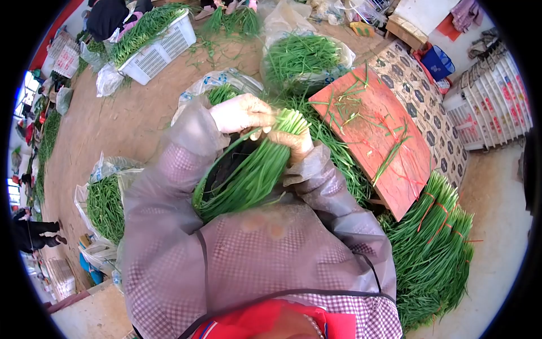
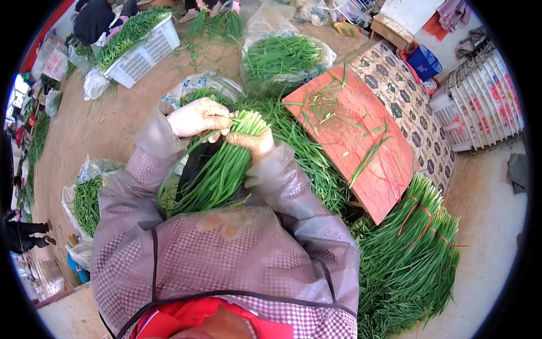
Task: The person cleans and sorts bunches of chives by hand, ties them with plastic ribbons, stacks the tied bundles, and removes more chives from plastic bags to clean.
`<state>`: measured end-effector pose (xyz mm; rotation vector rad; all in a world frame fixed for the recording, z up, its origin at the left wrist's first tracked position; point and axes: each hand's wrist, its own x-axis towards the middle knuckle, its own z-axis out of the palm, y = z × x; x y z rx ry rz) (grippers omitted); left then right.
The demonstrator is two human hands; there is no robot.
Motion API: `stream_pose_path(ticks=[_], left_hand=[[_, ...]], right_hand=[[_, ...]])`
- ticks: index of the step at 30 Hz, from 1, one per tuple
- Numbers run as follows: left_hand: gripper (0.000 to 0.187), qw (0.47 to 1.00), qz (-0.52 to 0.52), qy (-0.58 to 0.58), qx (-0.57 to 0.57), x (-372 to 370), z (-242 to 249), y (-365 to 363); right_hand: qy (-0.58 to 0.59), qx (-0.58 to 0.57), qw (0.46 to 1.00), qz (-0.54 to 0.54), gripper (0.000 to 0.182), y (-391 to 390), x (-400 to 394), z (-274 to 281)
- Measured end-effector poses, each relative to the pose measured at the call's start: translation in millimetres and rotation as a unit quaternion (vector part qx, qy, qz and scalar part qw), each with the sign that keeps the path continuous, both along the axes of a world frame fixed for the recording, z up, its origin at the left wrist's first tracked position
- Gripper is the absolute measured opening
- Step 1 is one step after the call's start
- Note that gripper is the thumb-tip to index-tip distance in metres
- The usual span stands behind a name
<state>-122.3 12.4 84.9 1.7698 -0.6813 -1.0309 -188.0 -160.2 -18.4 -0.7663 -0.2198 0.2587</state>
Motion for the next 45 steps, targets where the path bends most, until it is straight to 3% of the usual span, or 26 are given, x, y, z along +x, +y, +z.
stream_pose_path(ticks=[2, 3, 6, 9, 10, 12, 14, 17, 23, 25, 30, 34, 40, 42, 45], left_hand=[[0.021, 0.999, -0.003, 0.001, -0.039, 3.3, -2.9, -2.5], [0.021, 0.996, 0.013, 0.043, -0.078, 3.1, 0.1, -4.8], [0.022, 0.987, 0.043, 0.091, -0.129, 14.2, -2.1, -2.0], [0.026, 0.9, 0.159, 0.163, -0.372, 23.7, -3.9, 1.2], [0.026, 0.9, 0.159, 0.164, -0.372, 21.9, -5.6, 0.3], [0.027, 0.95, 0.19, 0.054, -0.241, 13.6, -8.2, -2.2], [0.025, 0.962, 0.178, 0.097, -0.186, 2.2, -11.6, -7.1], [0.03, 0.962, 0.159, 0.094, -0.202, -13.5, -27.9, -19.5], [0.014, 0.946, 0.259, 0.016, -0.195, -28.3, -34.5, -24.9], [0.013, 0.944, 0.249, 0.006, -0.215, -25.9, -43.4, -22.3], [0.017, 0.929, 0.254, -0.049, -0.264, -26.3, -59.0, -21.5], [0.02, 0.925, 0.264, -0.032, -0.272, -30.9, -61.9, -17.5], [0.021, 0.905, 0.302, -0.004, -0.3, -39.7, -63.9, -19.0], [0.021, 0.872, 0.363, 0.095, -0.313, -44.1, -69.6, -24.2], [0.021, 0.89, 0.32, 0.071, -0.316, -42.8, -73.3, -26.7]], right_hand=[[-0.025, -0.029, 0.998, -0.041, 0.042, -0.7, -0.3, -5.5], [0.017, -0.056, 0.997, -0.045, 0.046, -2.6, -8.4, 8.7], [0.039, -0.035, 0.998, -0.023, 0.051, -6.0, -12.5, 12.3], [0.035, -0.015, 0.999, -0.021, 0.055, -8.2, -14.3, 7.9], [0.035, 0.007, 0.999, -0.012, 0.055, -8.9, -14.6, 6.3], [0.032, 0.008, 0.999, -0.008, 0.055, -11.0, -15.8, 8.4], [0.03, 0.011, 0.999, -0.004, 0.055, -11.9, -17.5, 8.5], [0.047, 0.011, 0.999, -0.004, 0.052, -13.1, -18.3, 7.1], [0.038, 0.037, 0.999, -0.012, 0.049, -12.7, -16.3, 3.3], [0.076, 0.037, 0.996, 0.029, 0.049, -16.9, -18.7, 4.6], [0.078, 0.056, 0.995, 0.017, 0.05, -17.2, -18.2, 4.4], [0.061, 0.018, 0.998, -0.004, 0.049, -18.0, -14.2, -9.4], [0.065, 0.05, 0.996, -0.034, 0.053, -14.6, -17.7, -9.5], [0.066, 0.056, 0.996, -0.031, 0.054, -13.9, -16.3, -15.4], [0.078, 0.082, 0.993, -0.044, 0.053, -12.9, -14.1, -20.7]])
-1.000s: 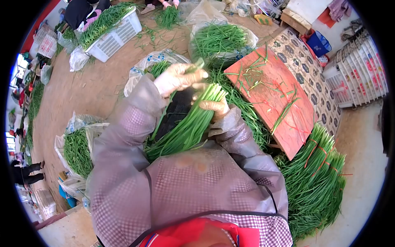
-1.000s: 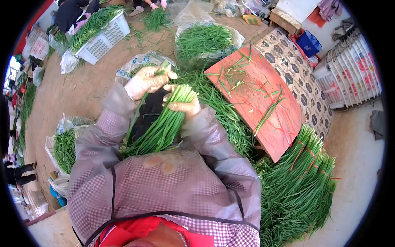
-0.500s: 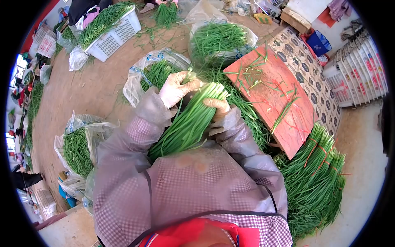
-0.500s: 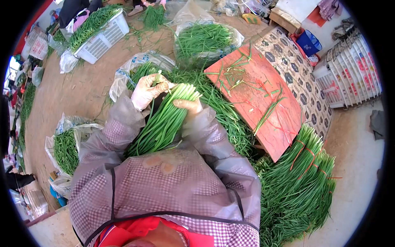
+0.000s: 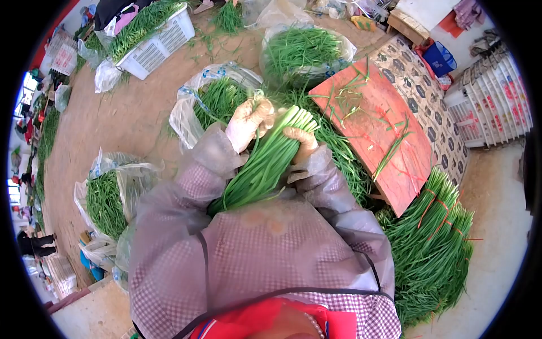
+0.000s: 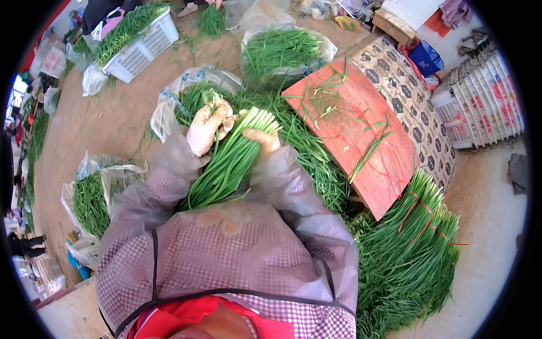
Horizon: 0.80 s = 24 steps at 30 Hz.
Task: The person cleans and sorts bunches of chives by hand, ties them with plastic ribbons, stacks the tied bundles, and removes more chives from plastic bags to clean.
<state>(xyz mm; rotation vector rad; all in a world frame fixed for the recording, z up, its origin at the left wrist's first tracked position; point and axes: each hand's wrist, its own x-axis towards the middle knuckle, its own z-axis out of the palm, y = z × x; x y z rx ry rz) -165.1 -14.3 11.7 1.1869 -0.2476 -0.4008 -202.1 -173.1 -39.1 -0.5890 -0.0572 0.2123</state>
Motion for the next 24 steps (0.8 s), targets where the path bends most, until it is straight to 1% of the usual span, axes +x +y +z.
stream_pose_path(ticks=[2, 3, 5, 6, 7, 10, 11, 13, 14, 15, 17, 18, 19, 21, 22, 23, 24], left_hand=[[0.02, 0.997, -0.061, -0.046, 0.022, 0.4, 7.0, 0.2], [0.02, 0.996, -0.073, -0.025, 0.051, -4.0, 19.4, -1.5], [0.02, 0.992, -0.087, 0.002, 0.092, -3.1, 11.5, -3.3], [0.019, 0.991, -0.104, 0.002, 0.078, -6.4, 16.9, -6.4], [0.019, 0.991, -0.104, 0.003, 0.079, -6.9, 13.8, -7.4], [0.019, 0.99, -0.125, -0.03, 0.064, -5.3, 10.6, -9.0], [0.019, 0.99, -0.124, -0.031, 0.064, -3.3, 7.9, -7.7], [0.018, 0.993, -0.111, -0.005, 0.036, 2.2, 6.9, -6.1], [0.019, 0.995, -0.101, 0.018, 0.018, 4.4, 8.4, -5.1], [0.021, 0.996, -0.044, 0.057, -0.045, 2.3, 14.4, -12.6], [0.021, 0.997, -0.055, 0.048, -0.033, 9.6, 19.3, -6.0], [0.02, 0.996, -0.082, 0.028, -0.03, 13.8, 23.2, 0.9], [0.019, 0.993, -0.092, 0.017, -0.067, 17.5, 27.9, 3.7], [0.019, 0.994, -0.055, 0.04, -0.083, 25.7, 41.0, 11.1], [0.018, 0.986, -0.062, 0.037, -0.148, 31.2, 47.1, 17.3], [0.019, 0.983, -0.066, 0.018, -0.173, 36.4, 53.1, 26.3], [0.02, 0.986, -0.042, -0.016, -0.161, 39.0, 61.4, 34.5]], right_hand=[[0.019, 0.021, 0.999, -0.016, 0.051, 0.9, -3.7, -1.0], [0.015, 0.01, 1.0, -0.011, 0.051, -0.6, -4.9, 2.6], [0.004, -0.012, 1.0, -0.001, 0.052, -2.9, -3.7, 7.8], [-0.026, -0.024, 0.999, -0.006, 0.053, -1.8, -0.4, 6.4], [-0.025, -0.024, 0.999, -0.005, 0.053, -2.2, 2.1, 5.6], [-0.039, 0.006, 0.998, 0.055, 0.057, -6.4, 9.7, 5.8], [-0.039, 0.005, 0.998, 0.056, 0.057, -6.3, 9.7, 5.9], [-0.018, 0.088, 0.996, 0.028, 0.054, -5.2, 7.4, 9.8], [0.015, 0.063, 0.998, -0.019, 0.051, -7.6, 6.2, 13.9], [0.014, 0.062, 0.998, -0.019, 0.051, -10.8, 6.7, 17.5], [0.005, 0.047, 0.997, -0.064, 0.053, -21.0, 9.5, 24.6], [-0.003, 0.044, 0.996, -0.077, 0.052, -27.9, 11.9, 30.7], [-0.024, 0.049, 0.994, -0.09, 0.05, -36.0, 16.2, 34.7], [-0.045, 0.076, 0.989, -0.121, 0.048, -59.6, 25.8, 33.0], [-0.045, 0.052, 0.986, -0.152, 0.047, -72.1, 27.3, 38.2], [-0.045, 0.028, 0.982, -0.182, 0.047, -84.4, 28.1, 43.6], [-0.062, 0.029, 0.974, -0.215, 0.045, -96.7, 30.5, 46.7]])
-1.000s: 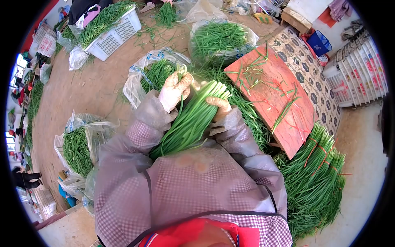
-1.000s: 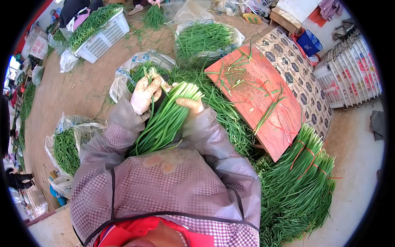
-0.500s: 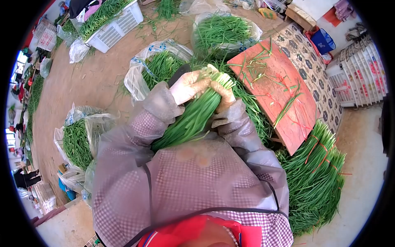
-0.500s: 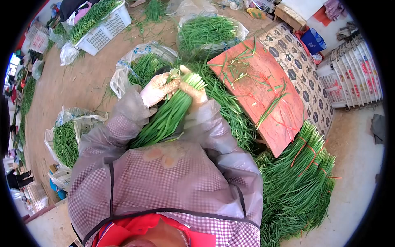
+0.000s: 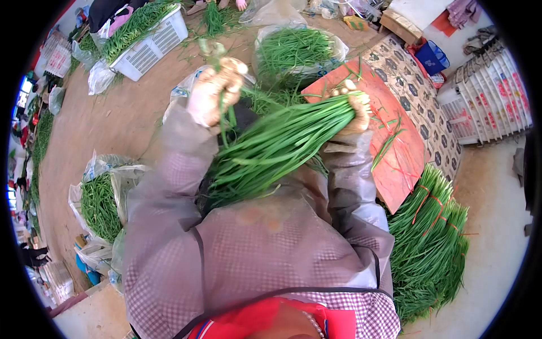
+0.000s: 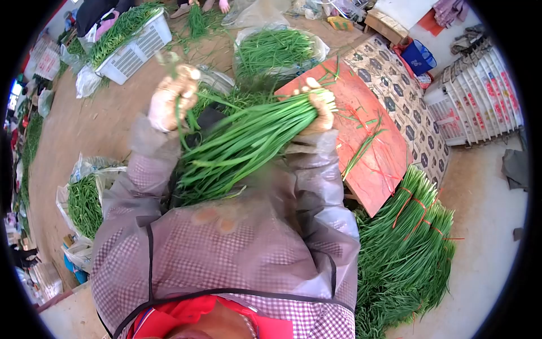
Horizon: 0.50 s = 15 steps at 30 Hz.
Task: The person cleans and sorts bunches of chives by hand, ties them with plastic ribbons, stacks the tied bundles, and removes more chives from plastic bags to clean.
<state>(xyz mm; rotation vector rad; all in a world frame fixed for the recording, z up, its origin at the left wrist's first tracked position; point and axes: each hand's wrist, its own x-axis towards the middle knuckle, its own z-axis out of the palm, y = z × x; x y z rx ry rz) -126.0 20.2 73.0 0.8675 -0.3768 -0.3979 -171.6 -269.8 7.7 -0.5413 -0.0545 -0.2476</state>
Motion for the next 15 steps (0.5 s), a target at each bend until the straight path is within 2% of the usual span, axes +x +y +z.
stream_pose_path(ticks=[3, 4, 5, 7, 9, 10, 12, 15], left_hand=[[0.021, 0.989, 0.11, -0.042, -0.086, 12.3, 18.9, 32.7], [0.021, 0.985, 0.06, -0.107, -0.124, 18.5, 29.3, 44.2], [0.021, 0.979, 0.062, -0.124, -0.15, 18.6, 36.4, 49.5], [0.025, 0.98, 0.135, -0.113, -0.092, 6.4, 45.1, 45.7], [0.03, 0.981, -0.026, -0.18, 0.07, -4.9, 34.9, 28.2], [0.036, 0.939, -0.126, -0.26, 0.189, -16.6, 37.2, 9.4], [0.045, 0.848, -0.203, -0.359, 0.334, -30.4, 28.2, -14.3], [0.04, 0.824, -0.12, -0.304, 0.462, -26.9, 16.4, -33.8]], right_hand=[[0.004, -0.028, 0.993, -0.119, 0.043, -35.0, -2.4, 17.8], [0.018, -0.053, 0.986, -0.159, 0.041, -49.6, -2.4, 20.2], [0.048, -0.046, 0.982, -0.179, 0.037, -68.9, 2.5, 18.0], [0.05, -0.044, 0.972, -0.225, 0.034, -80.6, 7.9, 34.0], [0.051, -0.049, 0.962, -0.265, 0.032, -88.3, 9.8, 45.7], [0.038, -0.061, 0.964, -0.257, 0.033, -89.2, 9.4, 52.0], [0.02, -0.073, 0.966, -0.246, 0.033, -88.9, 10.1, 63.9], [-0.026, -0.096, 0.967, -0.235, 0.035, -87.2, 12.8, 70.6]])
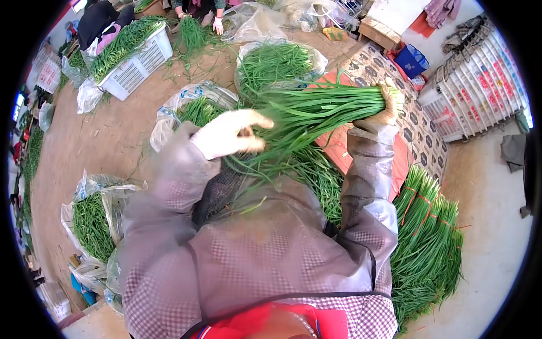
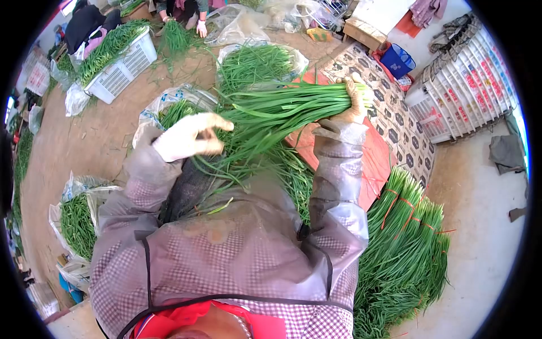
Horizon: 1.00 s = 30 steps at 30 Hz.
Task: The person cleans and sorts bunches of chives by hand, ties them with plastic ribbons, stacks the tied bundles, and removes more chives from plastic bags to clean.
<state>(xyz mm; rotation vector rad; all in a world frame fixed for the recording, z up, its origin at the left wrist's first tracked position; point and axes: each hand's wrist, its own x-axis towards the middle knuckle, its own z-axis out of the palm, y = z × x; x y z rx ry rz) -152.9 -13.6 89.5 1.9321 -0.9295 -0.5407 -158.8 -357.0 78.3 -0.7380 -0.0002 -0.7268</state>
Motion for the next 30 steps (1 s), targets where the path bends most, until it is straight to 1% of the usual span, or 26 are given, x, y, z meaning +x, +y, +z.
stream_pose_path(ticks=[1, 2, 4, 5, 7, 8, 10, 11, 12, 13, 14, 15, 16, 17, 18, 19, 20, 21, 22, 24, 25, 27, 28, 29, 30], left_hand=[[0.036, 0.992, 0.076, -0.072, -0.069, 4.3, -13.7, -11.0], [0.036, 0.973, 0.133, -0.161, -0.096, 4.3, -22.9, -18.5], [0.035, 0.937, 0.185, -0.294, -0.033, 1.2, -13.1, -28.8], [0.035, 0.937, 0.186, -0.294, -0.032, 5.4, -17.2, -28.5], [0.029, 0.896, 0.148, -0.415, -0.047, 17.9, -33.8, -27.2], [0.029, 0.897, 0.147, -0.415, -0.046, 21.8, -39.1, -25.7], [0.021, 0.882, 0.135, -0.451, -0.024, 25.9, -44.6, -24.1], [0.021, 0.883, 0.134, -0.449, -0.024, 26.2, -46.7, -24.3], [0.017, 0.888, 0.141, -0.436, -0.03, 25.3, -46.9, -25.0], [0.013, 0.893, 0.148, -0.424, -0.037, 24.7, -47.2, -25.8], [0.013, 0.893, 0.148, -0.423, -0.036, 23.3, -47.7, -27.1], [0.011, 0.916, 0.174, -0.355, -0.071, 21.0, -48.8, -28.7], [0.008, 0.932, 0.199, -0.284, -0.105, 19.8, -50.5, -29.7], [0.008, 0.951, 0.193, -0.169, -0.174, 24.1, -56.9, -28.5], [0.008, 0.952, 0.184, -0.051, -0.24, 28.7, -63.1, -24.7], [0.011, 0.899, 0.176, 0.247, -0.314, 30.4, -59.1, -11.0], [0.011, 0.834, 0.132, 0.314, -0.433, 41.3, -70.9, -2.5], [0.012, 0.824, 0.174, 0.3, -0.448, 45.0, -72.7, 3.6], [0.013, 0.812, 0.216, 0.286, -0.461, 48.0, -74.0, 8.1], [0.016, 0.823, 0.278, 0.229, -0.439, 50.5, -69.2, 15.8], [0.018, 0.849, 0.308, 0.135, -0.407, 49.6, -64.6, 15.5], [0.017, 0.845, 0.349, 0.068, -0.4, 43.8, -51.3, 9.5], [0.016, 0.84, 0.367, 0.033, -0.398, 44.9, -42.6, 4.2], [0.016, 0.839, 0.362, 0.029, -0.405, 45.3, -33.9, -0.8], [0.016, 0.845, 0.355, 0.005, -0.399, 40.0, -28.1, -2.5]], right_hand=[[-0.012, 0.002, 1.0, 0.01, 0.036, 0.6, 1.5, 0.7], [-0.023, 0.004, 0.999, 0.021, 0.036, 1.5, 2.2, 1.4], [-0.027, -0.005, 0.999, 0.022, 0.037, 6.7, 2.0, 3.8], [-0.032, -0.014, 0.999, 0.02, 0.038, 8.8, 2.5, 4.1], [-0.035, -0.014, 0.999, 0.016, 0.038, 10.2, 5.4, 1.8], [-0.037, -0.016, 0.999, 0.01, 0.038, 10.7, 6.4, 0.7], [-0.036, -0.021, 0.999, 0.013, 0.037, 12.7, 6.4, 1.1], [-0.035, -0.026, 0.999, 0.015, 0.036, 13.2, 5.5, 1.0], [-0.032, -0.027, 0.999, 0.015, 0.036, 13.2, 4.6, 0.3], [-0.046, -0.038, 0.998, 0.034, 0.033, 13.2, 4.2, 0.0], [-0.061, -0.048, 0.996, 0.053, 0.03, 13.2, 4.2, 0.1], [-0.06, -0.048, 0.996, 0.053, 0.03, 14.5, 4.7, 0.4], [-0.035, -0.027, 0.999, 0.019, 0.03, 16.5, 5.4, 0.8], [-0.009, -0.007, 1.0, -0.016, 0.031, 17.8, 5.5, 1.1], [-0.008, -0.007, 1.0, -0.018, 0.031, 15.0, 6.3, 1.8], [0.005, 0.013, 0.999, -0.039, 0.028, 10.3, 8.4, 3.6], [0.017, 0.032, 0.997, -0.061, 0.024, 7.0, 9.3, 5.8], [0.045, 0.033, 0.996, -0.068, 0.019, 10.5, 3.8, 19.5], [0.035, 0.035, 0.998, -0.029, 0.019, 3.8, 0.9, 24.7], [-0.089, -0.027, 0.989, -0.118, 0.021, -0.7, 5.2, 36.2], [-0.107, -0.01, 0.99, -0.089, 0.027, -1.4, 1.0, 44.7], [-0.009, -0.081, 0.993, -0.09, 0.026, 10.4, -1.2, 50.9], [-0.037, -0.122, 0.99, -0.067, 0.026, 4.3, 12.3, 50.4], [-0.043, -0.065, 0.996, -0.045, 0.027, 4.4, 13.0, 53.9], [-0.046, -0.069, 0.996, -0.044, 0.027, 9.4, 14.2, 64.2]])
